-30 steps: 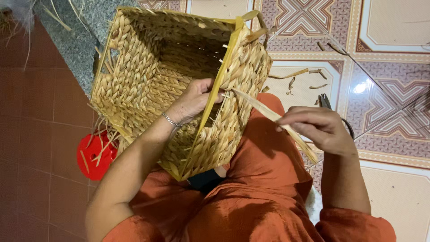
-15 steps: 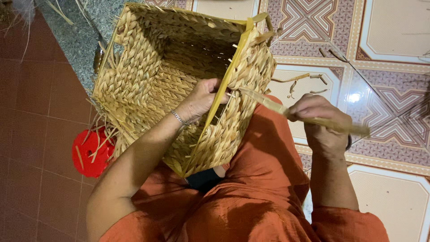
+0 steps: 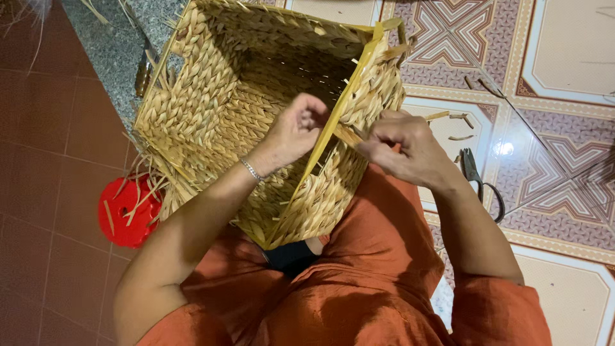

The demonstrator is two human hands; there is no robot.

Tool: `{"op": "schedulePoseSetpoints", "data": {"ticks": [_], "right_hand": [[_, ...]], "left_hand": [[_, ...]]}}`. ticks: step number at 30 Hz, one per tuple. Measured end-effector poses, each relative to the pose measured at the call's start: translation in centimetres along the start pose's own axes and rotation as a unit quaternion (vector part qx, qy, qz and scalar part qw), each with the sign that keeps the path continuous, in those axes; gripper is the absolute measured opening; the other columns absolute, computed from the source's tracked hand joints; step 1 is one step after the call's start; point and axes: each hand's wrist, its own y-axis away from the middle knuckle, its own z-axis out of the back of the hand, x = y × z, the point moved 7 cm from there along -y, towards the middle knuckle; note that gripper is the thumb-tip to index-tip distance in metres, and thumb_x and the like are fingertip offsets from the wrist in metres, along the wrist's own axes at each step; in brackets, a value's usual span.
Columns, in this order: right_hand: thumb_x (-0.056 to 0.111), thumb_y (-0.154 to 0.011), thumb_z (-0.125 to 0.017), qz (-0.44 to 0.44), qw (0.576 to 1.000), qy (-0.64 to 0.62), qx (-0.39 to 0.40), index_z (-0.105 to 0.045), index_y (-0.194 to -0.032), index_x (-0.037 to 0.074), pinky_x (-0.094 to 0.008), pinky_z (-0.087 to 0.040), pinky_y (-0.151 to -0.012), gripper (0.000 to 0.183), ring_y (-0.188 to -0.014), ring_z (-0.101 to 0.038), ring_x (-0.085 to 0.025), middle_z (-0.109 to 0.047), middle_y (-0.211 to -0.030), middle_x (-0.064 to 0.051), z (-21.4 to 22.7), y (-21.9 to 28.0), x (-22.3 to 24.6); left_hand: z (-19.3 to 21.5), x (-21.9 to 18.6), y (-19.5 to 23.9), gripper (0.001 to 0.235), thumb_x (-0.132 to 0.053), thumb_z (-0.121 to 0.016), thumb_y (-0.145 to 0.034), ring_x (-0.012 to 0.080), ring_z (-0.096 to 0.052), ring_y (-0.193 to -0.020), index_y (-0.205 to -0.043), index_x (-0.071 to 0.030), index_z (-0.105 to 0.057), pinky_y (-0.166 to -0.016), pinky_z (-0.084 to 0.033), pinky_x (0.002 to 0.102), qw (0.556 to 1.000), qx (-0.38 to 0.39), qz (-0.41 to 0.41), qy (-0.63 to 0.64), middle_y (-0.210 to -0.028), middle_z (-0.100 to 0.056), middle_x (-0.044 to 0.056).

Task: The person weaves a rectangular basket using dried palm leaves. They cut and trim the leaves with scissors, then interlace them into the basket's frame, securing the edges and adjusting the weave as needed.

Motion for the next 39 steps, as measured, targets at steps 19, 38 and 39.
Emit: {"op": "schedulePoseSetpoints", "data": {"ticks": [19, 38, 39], "right_hand": [[0.021, -0.095, -0.078, 0.013, 0.989, -0.075, -0.123, -0.07, -0.118, 0.009, -0.025, -0.05, -0.075, 0.027, -0.086, -0.06, -0.011, -0.069, -0.101, -0.006, 1.4, 2.7, 1.2], [0.003, -0.097, -0.072, -0.062, 0.892, -0.379, -0.237, -0.053, -0.108, 0.006, -0.025, -0.058, -0.075, 0.021, -0.086, -0.067, -0.011, -0.069, -0.099, -0.009, -1.2, 2.6, -4.3], [0.002, -0.095, -0.074, -0.044, 0.891, -0.388, -0.233, -0.053, -0.107, 0.007, -0.025, -0.058, -0.079, 0.025, -0.089, -0.067, -0.011, -0.069, -0.101, -0.009, -1.3, 2.6, -4.1]], "left_hand": [[1.2, -3.3, -0.1, 0.021, 0.001, -0.059, -0.099, 0.0155, -0.071, -0.089, -0.116, -0.002, -0.071, -0.077, -0.064, 0.027, 0.925, -0.09, -0.253, -0.269, -0.104, -0.072, 0.009], [-0.4, 2.1, -1.3, 0.026, 0.009, -0.07, -0.087, 0.0149, -0.074, -0.089, -0.111, 0.0, -0.068, -0.084, -0.065, 0.029, 0.967, 0.062, 0.066, 0.238, -0.099, -0.074, 0.01], [-0.4, 2.4, -1.2, 0.024, 0.008, -0.07, -0.088, 0.0156, -0.074, -0.09, -0.111, 0.001, -0.068, -0.085, -0.065, 0.03, 0.963, 0.063, 0.067, 0.253, -0.1, -0.074, 0.01]]}}
